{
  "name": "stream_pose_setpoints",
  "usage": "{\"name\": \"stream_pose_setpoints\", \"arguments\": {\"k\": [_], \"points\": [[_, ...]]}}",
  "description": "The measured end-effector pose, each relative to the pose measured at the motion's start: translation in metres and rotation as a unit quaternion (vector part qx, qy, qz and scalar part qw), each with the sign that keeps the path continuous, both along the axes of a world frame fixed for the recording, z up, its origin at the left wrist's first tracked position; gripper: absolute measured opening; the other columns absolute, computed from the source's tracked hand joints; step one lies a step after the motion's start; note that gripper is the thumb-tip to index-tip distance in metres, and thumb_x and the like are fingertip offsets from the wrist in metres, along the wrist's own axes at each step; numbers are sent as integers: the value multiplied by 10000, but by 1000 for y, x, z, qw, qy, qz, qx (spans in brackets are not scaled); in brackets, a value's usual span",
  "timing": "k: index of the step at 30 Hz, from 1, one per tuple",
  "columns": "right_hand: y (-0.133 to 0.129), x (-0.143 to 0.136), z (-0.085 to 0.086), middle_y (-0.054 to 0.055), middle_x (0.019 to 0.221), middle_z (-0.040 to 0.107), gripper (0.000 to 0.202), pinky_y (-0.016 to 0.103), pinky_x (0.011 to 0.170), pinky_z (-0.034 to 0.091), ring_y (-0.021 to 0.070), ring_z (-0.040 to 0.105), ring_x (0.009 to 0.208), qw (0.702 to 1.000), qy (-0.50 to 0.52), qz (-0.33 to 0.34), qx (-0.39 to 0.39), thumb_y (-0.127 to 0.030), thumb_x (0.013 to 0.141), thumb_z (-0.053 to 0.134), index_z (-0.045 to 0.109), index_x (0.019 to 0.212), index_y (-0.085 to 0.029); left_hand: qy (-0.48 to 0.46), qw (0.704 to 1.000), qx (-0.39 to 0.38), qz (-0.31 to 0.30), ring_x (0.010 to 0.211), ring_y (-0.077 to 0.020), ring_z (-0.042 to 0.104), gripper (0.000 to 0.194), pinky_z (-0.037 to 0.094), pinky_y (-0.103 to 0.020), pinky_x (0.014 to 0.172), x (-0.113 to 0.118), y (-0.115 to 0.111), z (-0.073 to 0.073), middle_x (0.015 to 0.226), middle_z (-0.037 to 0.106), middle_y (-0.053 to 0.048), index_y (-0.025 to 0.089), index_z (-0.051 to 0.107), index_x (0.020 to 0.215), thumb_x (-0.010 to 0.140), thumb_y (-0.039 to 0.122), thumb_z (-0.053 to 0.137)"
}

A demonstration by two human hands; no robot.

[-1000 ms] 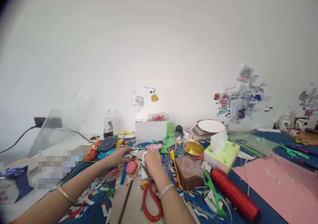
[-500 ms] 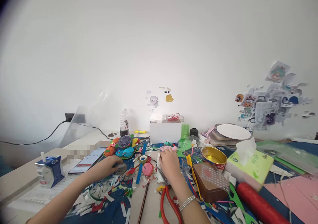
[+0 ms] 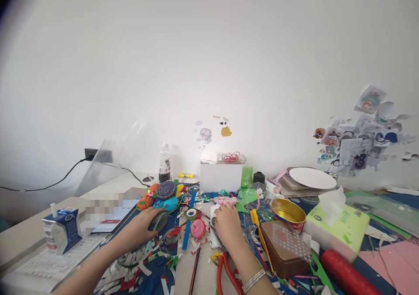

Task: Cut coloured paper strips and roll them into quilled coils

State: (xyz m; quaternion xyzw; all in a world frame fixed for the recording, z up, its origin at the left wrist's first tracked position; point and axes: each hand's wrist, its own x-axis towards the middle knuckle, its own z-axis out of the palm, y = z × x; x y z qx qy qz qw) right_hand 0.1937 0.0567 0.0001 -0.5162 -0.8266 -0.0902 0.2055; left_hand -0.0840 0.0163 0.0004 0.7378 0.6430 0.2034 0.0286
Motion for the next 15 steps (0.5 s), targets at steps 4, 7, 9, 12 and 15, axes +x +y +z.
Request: {"name": "stream_pose_setpoints", "arguments": {"k": [4,7,9,12,15], "points": [[-6,-8,5,59,980,619,236,309,836,312,227,474,964,999,38,15,14,-105,767,465,652,881,-194,-47,997,58,6,1030,-270,504,536,428,-350,836,4,-4,6,1165,485,-110,188,415,1204,683,268,519],[-15,-19,7,44,962,623,230,294,863,321,210,482,969,987,142,67,12,-105,776,478,649,893,-203,-101,988,113,-16,1069,-271,463,491,424,-356,854,11,-7,10,1167,449,-81,226,417,1168,696,286,538],[-22,-28,6,38,958,624,217,284,861,340,198,498,962,968,220,121,-22,-141,787,497,635,941,-207,-123,983,135,-29,1081,-268,447,460,421,-359,865,20,-9,11,1162,438,-73,234,417,1141,703,289,548],[-32,-40,5,55,992,615,304,287,824,386,198,533,938,929,313,160,-114,-228,788,531,570,1087,-192,-148,976,153,-55,1094,-271,438,427,412,-366,887,38,-13,13,1141,453,-74,240,427,1110,708,292,560],[-37,-46,7,46,919,633,289,272,743,420,191,570,844,892,361,205,-182,-241,777,536,576,1056,-174,-162,970,148,-101,1120,-273,426,423,388,-369,924,61,-17,18,1137,470,-85,238,440,1103,700,256,566]]}}
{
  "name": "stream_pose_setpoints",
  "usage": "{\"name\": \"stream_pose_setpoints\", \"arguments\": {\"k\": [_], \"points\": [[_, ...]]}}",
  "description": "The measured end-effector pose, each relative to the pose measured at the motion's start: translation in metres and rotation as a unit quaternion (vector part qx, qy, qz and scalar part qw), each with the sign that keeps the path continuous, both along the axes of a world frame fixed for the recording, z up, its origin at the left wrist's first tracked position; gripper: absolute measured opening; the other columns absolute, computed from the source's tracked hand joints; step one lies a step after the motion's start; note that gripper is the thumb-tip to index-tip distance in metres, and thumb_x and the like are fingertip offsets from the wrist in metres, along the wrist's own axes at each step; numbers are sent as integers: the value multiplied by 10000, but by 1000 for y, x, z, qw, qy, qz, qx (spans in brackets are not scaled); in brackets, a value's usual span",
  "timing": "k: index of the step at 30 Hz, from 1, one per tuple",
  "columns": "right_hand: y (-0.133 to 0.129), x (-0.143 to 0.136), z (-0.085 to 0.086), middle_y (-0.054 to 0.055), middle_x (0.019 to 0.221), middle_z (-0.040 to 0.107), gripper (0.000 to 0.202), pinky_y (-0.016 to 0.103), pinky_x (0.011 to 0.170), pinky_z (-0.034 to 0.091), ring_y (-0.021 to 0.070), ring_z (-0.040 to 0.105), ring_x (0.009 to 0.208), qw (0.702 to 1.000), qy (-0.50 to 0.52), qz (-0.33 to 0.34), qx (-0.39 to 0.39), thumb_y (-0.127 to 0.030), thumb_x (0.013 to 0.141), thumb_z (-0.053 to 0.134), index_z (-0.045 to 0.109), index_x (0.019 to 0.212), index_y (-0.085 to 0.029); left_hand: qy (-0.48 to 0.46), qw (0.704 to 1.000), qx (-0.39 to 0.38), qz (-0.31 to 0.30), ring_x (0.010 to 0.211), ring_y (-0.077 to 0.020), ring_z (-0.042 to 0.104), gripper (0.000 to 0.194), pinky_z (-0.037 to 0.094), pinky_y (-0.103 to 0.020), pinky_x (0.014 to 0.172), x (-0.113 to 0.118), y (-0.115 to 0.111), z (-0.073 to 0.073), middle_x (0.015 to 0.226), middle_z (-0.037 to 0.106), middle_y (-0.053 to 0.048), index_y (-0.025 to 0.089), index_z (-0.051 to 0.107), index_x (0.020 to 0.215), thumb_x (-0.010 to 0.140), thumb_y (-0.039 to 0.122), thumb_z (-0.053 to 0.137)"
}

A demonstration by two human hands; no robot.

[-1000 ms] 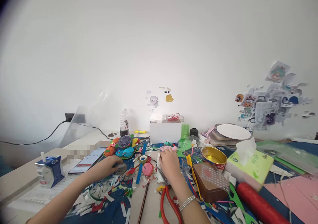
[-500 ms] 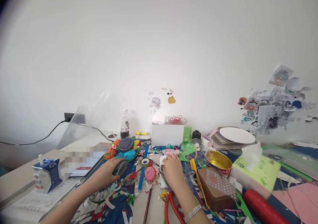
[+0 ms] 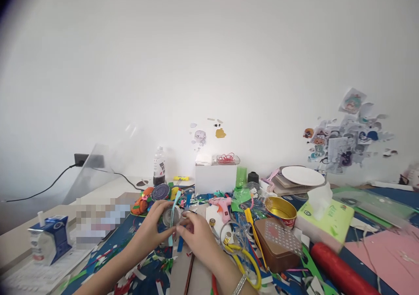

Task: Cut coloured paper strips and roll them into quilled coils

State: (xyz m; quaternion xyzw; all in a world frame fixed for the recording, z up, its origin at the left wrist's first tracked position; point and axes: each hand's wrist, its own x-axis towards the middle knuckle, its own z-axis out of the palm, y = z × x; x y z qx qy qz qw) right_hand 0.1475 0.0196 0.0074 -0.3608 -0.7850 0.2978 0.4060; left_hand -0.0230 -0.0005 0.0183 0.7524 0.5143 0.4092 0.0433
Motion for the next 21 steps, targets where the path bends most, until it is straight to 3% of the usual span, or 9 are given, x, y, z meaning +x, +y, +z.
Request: {"name": "stream_pose_setpoints", "arguments": {"k": [3,6,8,11,15,21], "points": [[2,2,4,6,726,607,134,226,597,402,157,550,675,1000,12,14,-6,-195,779,490,611,824,-160,-4,999,-26,-35,1129,-274,426,450,377,-370,938,17,0,8,1133,495,-91,229,445,1102,670,199,567],[5,7,7,-19,637,536,123,214,549,362,133,496,598,1000,19,-3,-12,-190,780,476,573,713,-155,-15,992,-99,-73,1151,-270,420,581,375,-347,945,21,7,19,1223,474,-93,211,398,1178,638,221,612],[7,11,8,-26,632,509,134,212,545,352,127,477,594,999,33,14,-23,-216,794,471,558,712,-155,-23,982,-157,-103,1112,-265,463,626,406,-330,906,17,13,25,1225,493,-83,207,396,1194,625,275,649],[5,13,9,-33,635,481,160,204,546,344,117,453,600,997,52,55,-30,-264,814,470,544,722,-155,-52,970,-197,-134,965,-236,555,427,461,-299,792,10,17,28,1039,606,-48,196,509,1055,680,374,612],[-1,12,9,-38,641,458,142,186,509,331,104,433,578,995,51,79,-45,-285,809,492,533,745,-164,-104,965,-205,-126,824,-211,596,331,479,-278,692,6,16,23,879,640,-44,166,574,870,700,451,579],[-2,6,1,-31,694,518,152,190,539,378,118,505,622,988,61,92,-106,-228,725,576,529,861,-182,-263,936,-211,-98,852,-220,613,380,482,-305,727,4,17,17,910,658,-54,178,544,913,644,423,653]]}}
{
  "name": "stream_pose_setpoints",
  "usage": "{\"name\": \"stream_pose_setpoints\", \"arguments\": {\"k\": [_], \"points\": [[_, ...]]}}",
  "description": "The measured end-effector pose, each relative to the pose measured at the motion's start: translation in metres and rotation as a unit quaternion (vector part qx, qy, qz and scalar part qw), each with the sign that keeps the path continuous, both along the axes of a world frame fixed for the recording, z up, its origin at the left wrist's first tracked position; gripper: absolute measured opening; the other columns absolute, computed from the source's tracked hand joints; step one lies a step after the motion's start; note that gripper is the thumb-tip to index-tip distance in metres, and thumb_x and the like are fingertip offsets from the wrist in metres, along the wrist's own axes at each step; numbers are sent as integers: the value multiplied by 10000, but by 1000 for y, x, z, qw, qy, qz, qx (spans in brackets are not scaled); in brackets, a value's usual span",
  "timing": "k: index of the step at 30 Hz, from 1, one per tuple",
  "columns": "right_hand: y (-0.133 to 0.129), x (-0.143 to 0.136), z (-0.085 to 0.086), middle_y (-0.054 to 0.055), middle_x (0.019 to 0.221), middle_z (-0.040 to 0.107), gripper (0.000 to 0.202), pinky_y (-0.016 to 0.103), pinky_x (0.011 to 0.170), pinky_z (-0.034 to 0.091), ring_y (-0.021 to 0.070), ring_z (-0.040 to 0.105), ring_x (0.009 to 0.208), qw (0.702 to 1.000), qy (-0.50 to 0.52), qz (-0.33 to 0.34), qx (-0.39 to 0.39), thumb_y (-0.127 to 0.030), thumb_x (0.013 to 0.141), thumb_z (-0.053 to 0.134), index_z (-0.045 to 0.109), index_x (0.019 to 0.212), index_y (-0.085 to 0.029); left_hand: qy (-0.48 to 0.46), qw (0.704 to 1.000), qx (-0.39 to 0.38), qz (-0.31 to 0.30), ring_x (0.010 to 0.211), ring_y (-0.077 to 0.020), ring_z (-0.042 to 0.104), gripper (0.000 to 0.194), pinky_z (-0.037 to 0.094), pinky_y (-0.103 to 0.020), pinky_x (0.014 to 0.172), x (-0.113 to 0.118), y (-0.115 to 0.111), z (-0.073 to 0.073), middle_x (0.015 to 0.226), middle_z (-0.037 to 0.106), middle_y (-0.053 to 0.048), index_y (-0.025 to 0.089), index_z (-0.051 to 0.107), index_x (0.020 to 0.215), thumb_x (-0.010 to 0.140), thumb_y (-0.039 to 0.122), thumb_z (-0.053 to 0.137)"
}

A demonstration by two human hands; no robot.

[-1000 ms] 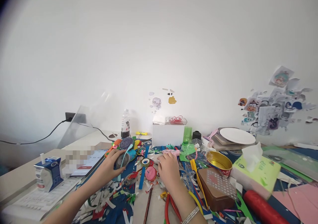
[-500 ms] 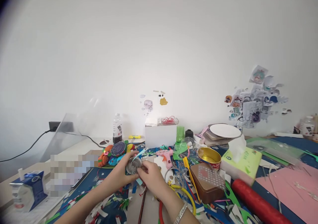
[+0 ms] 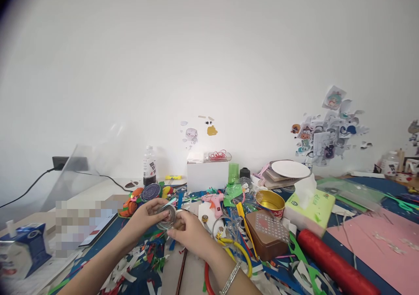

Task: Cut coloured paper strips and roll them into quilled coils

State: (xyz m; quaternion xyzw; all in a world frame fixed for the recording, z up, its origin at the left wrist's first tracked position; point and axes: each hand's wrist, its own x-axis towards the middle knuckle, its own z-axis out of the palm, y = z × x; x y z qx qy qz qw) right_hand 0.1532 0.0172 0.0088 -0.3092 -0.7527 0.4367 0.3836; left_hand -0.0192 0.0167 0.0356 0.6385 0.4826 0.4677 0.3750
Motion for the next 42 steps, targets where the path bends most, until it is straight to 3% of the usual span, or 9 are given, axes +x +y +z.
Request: {"name": "stream_pose_setpoints", "arguments": {"k": [7,14,17,19,22,24,27,33,42], "points": [[6,0,-6,-16,658,598,227,181,489,379,116,524,558,999,-24,-9,-37,-111,669,499,565,880,-163,-84,996,4,25,841,-229,625,357,482,-304,725,1,-5,4,879,676,-74,168,574,906,663,418,651],[1,9,0,-21,623,596,214,193,510,377,121,532,564,990,-141,28,3,-99,681,498,654,796,-191,-215,972,-8,94,817,-194,639,413,501,-248,658,-17,6,-1,896,689,-55,191,583,960,620,390,705],[-1,6,-1,-2,673,609,111,223,607,409,151,554,667,984,-156,25,79,-165,702,564,670,711,-194,-240,963,-20,119,800,-175,638,418,503,-230,641,-18,9,-2,907,681,-50,193,577,956,606,367,724],[-2,2,0,14,761,613,80,237,664,411,165,550,738,984,-128,1,127,-220,713,601,676,727,-195,-243,963,-24,116,791,-170,636,419,502,-230,642,-13,6,-1,899,677,-52,187,569,961,611,358,724],[-6,-4,4,31,875,600,195,237,648,418,158,543,739,992,-42,-38,114,-266,757,580,634,928,-191,-245,967,-22,70,781,-174,634,382,499,-238,649,3,-4,0,876,675,-58,174,570,940,631,352,710],[-7,-6,5,27,814,594,217,227,587,412,145,533,672,996,8,-39,85,-300,782,557,602,945,-165,-246,968,-16,38,747,-169,633,334,492,-231,632,13,-11,1,834,676,-43,174,579,875,620,339,719],[-4,-4,4,-3,658,551,204,213,503,371,122,492,559,998,32,-27,47,-344,794,539,579,796,-144,-251,968,-15,18,729,-170,630,318,490,-237,632,22,-16,1,794,672,-28,173,576,835,604,330,730],[9,7,6,-17,581,509,270,222,515,350,119,469,542,996,50,-54,51,-377,787,522,513,630,-158,-246,967,-21,54,784,-189,630,402,493,-261,673,11,-12,3,873,677,-61,167,573,946,620,353,715],[18,23,14,-29,533,491,295,229,531,354,112,453,510,977,196,-85,24,-341,799,494,478,554,-176,-321,941,-10,102,798,-173,641,341,532,-227,652,-11,7,-4,908,680,-60,179,601,954,647,268,719]]}}
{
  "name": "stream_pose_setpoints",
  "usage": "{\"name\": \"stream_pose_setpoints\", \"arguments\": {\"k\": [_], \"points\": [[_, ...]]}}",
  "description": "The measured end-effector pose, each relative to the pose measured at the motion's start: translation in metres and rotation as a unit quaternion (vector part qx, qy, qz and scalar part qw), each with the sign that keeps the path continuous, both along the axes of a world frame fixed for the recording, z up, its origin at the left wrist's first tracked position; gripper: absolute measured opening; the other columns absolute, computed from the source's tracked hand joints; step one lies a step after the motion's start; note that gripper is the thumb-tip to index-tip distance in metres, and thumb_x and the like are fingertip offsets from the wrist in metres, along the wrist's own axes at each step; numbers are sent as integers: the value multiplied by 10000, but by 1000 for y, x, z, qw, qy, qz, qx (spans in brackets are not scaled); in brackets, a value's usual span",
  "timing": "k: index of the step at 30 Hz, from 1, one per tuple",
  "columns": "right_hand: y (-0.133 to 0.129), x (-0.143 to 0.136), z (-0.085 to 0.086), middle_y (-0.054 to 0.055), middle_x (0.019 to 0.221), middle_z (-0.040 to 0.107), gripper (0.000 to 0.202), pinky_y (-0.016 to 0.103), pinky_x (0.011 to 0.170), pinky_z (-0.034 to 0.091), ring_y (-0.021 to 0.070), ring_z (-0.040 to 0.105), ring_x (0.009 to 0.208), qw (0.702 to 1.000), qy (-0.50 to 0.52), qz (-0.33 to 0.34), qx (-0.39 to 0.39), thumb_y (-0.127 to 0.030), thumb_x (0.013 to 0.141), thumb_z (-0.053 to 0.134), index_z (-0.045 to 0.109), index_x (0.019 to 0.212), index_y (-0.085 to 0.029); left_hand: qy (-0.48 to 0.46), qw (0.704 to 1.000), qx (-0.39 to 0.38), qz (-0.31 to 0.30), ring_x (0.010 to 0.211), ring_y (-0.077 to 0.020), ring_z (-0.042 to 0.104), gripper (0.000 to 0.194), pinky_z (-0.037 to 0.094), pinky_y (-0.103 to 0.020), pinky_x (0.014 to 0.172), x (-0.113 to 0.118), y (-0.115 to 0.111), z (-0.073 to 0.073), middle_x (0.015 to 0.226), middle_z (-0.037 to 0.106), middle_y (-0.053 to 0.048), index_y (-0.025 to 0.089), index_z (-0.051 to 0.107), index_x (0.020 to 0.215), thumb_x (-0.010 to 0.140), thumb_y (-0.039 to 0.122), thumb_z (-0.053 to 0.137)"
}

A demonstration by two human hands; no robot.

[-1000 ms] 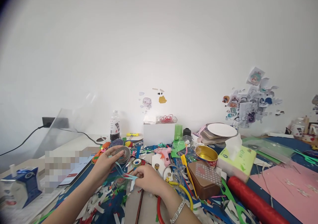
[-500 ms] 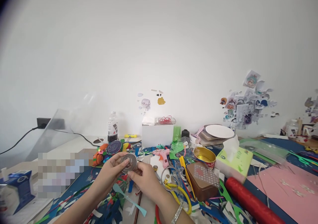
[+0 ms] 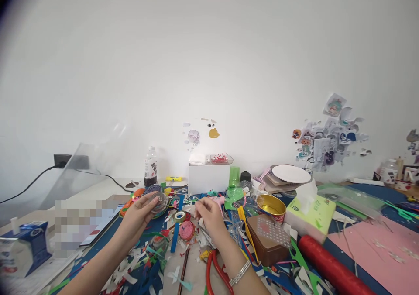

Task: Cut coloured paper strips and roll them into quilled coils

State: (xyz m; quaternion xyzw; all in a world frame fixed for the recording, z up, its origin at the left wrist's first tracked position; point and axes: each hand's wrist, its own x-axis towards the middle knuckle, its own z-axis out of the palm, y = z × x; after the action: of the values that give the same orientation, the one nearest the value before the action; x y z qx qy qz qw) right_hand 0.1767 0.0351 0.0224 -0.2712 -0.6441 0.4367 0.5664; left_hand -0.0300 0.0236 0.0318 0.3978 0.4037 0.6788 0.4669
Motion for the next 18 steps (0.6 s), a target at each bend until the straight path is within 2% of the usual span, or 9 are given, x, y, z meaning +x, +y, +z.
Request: {"name": "stream_pose_setpoints", "arguments": {"k": [4,8,13,18], "points": [[3,7,4,-41,498,462,290,236,565,362,110,441,511,992,121,-40,-3,-308,775,533,458,525,-180,-28,999,0,17,813,-159,642,300,541,-202,657,-6,6,-3,914,681,-55,176,606,957,674,212,699],[9,17,7,-51,480,428,289,220,493,337,96,394,467,976,205,-72,-14,-298,755,531,418,515,-184,-38,999,13,21,837,-155,640,308,544,-201,688,-12,10,-6,928,681,-47,175,607,965,674,215,700],[22,37,7,-70,495,385,273,208,460,330,85,366,449,950,287,-122,-15,-302,739,522,354,552,-197,-44,999,20,20,837,-146,642,317,544,-183,685,-17,10,-6,908,688,-27,197,603,979,678,226,699],[31,55,8,-76,499,369,256,217,447,355,84,388,430,932,332,-140,-29,-310,703,540,350,570,-200,-36,999,22,12,867,-160,640,325,545,-191,706,-16,9,-4,925,689,-33,197,610,982,672,223,703]]}}
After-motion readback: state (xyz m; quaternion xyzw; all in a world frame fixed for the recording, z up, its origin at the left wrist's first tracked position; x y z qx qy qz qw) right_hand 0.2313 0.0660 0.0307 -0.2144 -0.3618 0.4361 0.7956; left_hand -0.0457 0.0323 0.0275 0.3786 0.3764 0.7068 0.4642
